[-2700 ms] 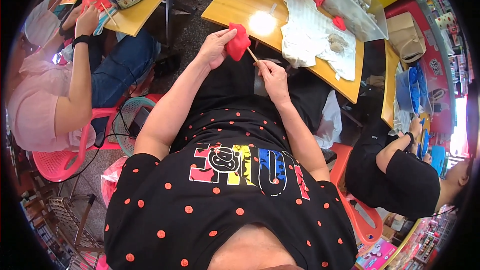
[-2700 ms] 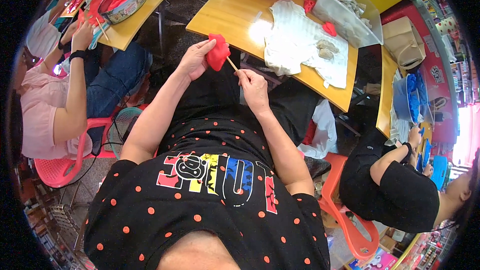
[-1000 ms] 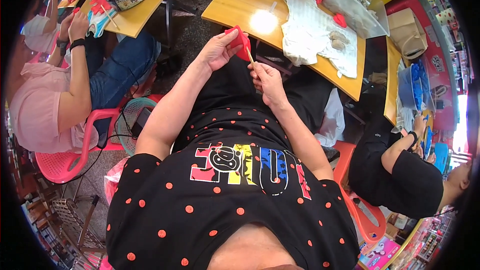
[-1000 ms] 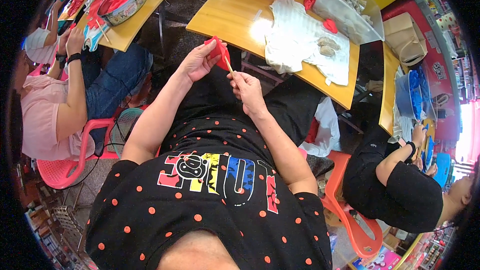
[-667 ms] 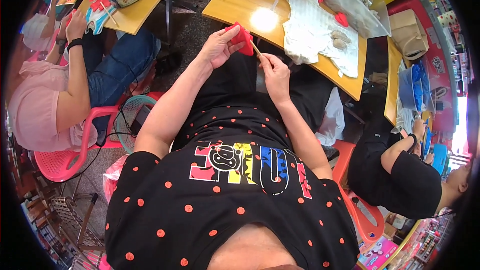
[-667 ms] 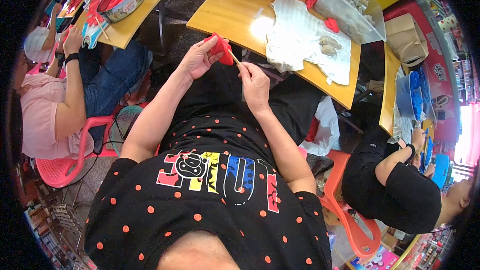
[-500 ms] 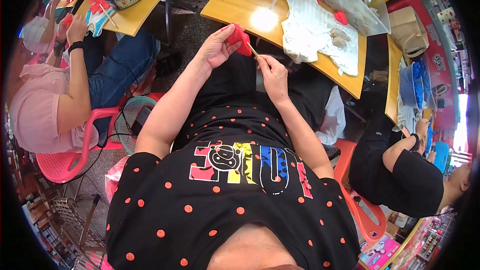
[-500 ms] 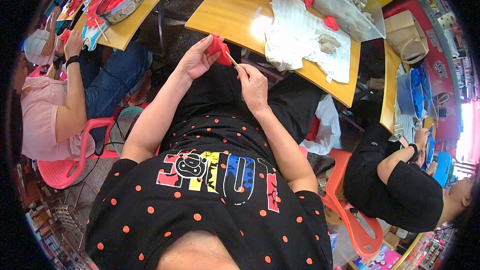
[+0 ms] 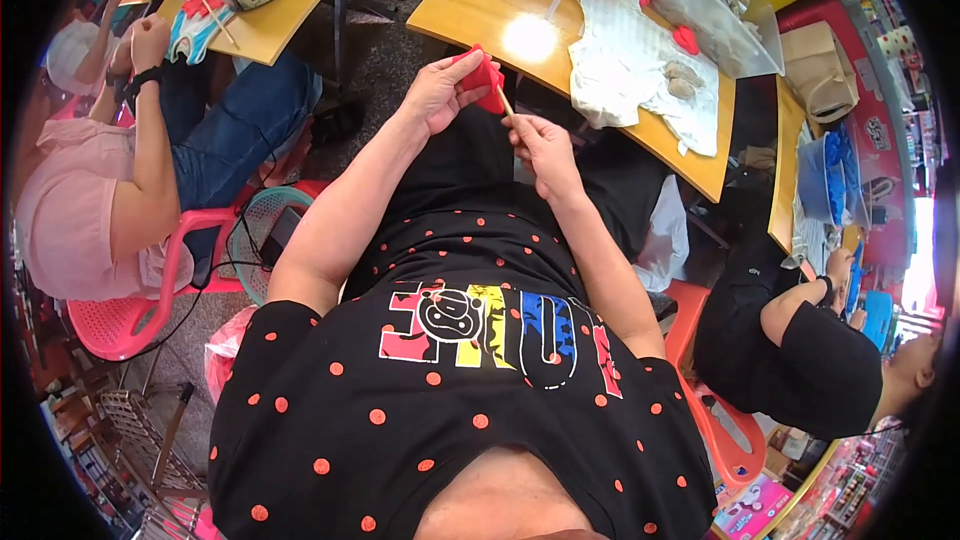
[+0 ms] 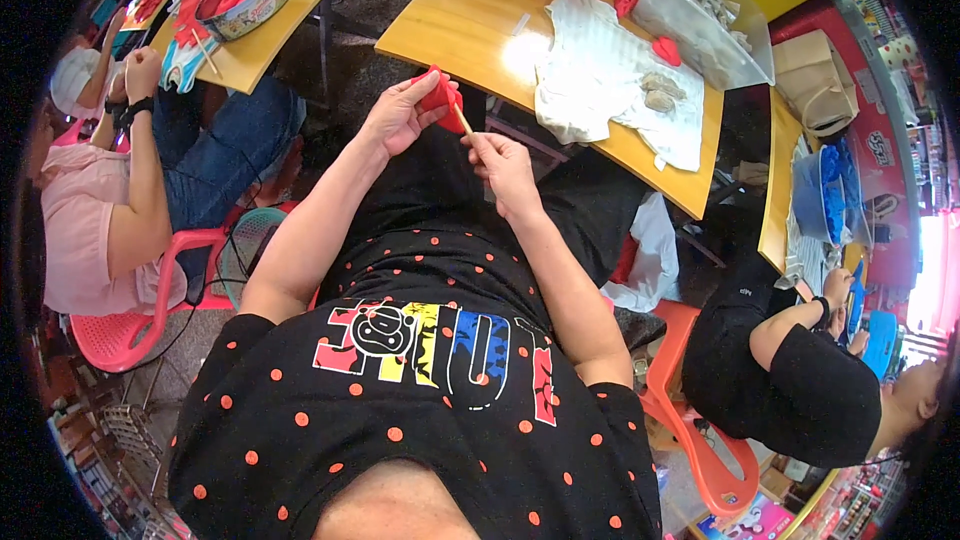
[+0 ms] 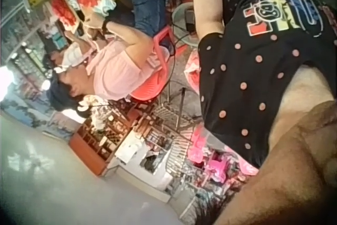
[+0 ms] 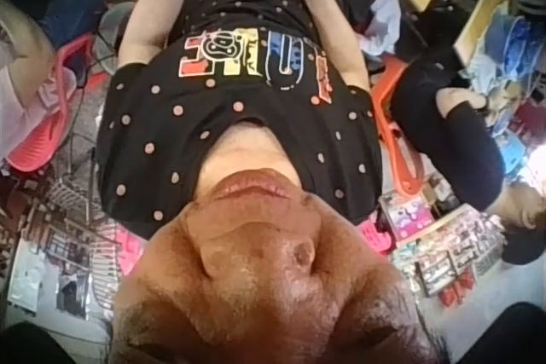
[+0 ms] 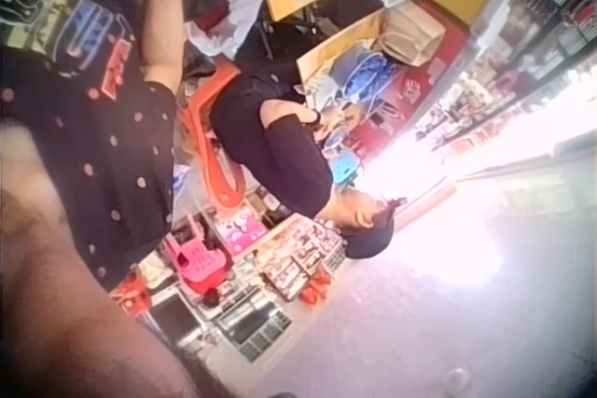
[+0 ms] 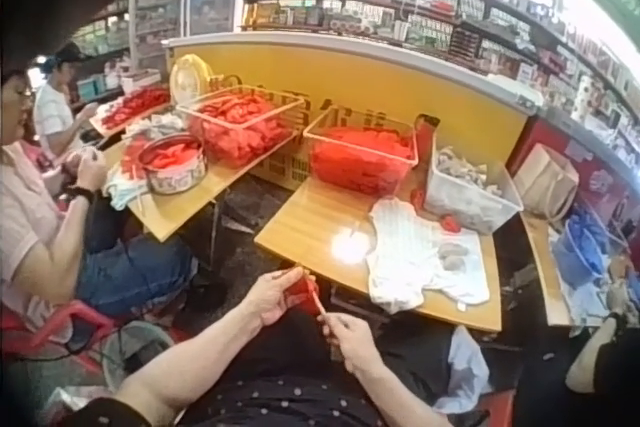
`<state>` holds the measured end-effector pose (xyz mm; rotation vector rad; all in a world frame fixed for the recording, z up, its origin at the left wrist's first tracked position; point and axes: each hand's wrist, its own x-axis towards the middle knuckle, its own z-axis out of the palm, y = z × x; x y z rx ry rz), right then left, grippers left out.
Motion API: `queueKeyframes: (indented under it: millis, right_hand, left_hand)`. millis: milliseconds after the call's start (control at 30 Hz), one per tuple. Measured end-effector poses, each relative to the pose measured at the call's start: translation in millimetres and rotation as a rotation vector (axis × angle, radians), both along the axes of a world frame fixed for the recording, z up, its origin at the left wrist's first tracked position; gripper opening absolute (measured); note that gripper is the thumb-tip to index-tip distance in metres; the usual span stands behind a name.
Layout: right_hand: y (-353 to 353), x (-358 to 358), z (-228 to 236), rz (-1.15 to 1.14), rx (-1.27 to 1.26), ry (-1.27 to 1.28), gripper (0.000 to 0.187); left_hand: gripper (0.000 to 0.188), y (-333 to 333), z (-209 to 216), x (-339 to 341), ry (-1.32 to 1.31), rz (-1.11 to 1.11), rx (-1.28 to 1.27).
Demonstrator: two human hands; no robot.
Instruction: The recorder is assembling small red fabric decorations by stuffing them and using a wooden stick to assist in the process.
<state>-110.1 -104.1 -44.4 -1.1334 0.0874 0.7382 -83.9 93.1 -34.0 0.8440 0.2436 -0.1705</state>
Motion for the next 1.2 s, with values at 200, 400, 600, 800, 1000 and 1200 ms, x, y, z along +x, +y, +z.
queueKeyframes:
  millis: [200,400,600,800,1000,1200]
  right_hand:
    - [6,-6,-6,-0.192,-0.33,-0.534,0.023]
    - [4,-5,1,-0.013,0.144,0.17,0.02]
    - [-11,6,3,-0.088,-0.457,-0.596,0.023]
    - [-21,10,7,-0.048,-0.621,-0.816,0.022]
    - [-19,9,3,-0.003,-0.577,-0.776,0.022]
    - [-8,8,1,0.001,-0.598,-0.752,0.024]
  left_hand:
    - [0.026,1,-2,0,0.005,-0.013,-0.061]
    - [0.024,-7,1,-3,-0.005,-0.014,0.026]
    - [0.025,5,3,0,-0.019,0.071,-0.035]
    - [0.022,2,10,-6,-0.008,-0.223,0.11]
    - [0.02,-1,7,-8,-0.002,-0.29,0.219]
    - [0.02,3,5,-5,-0.015,-0.254,0.207]
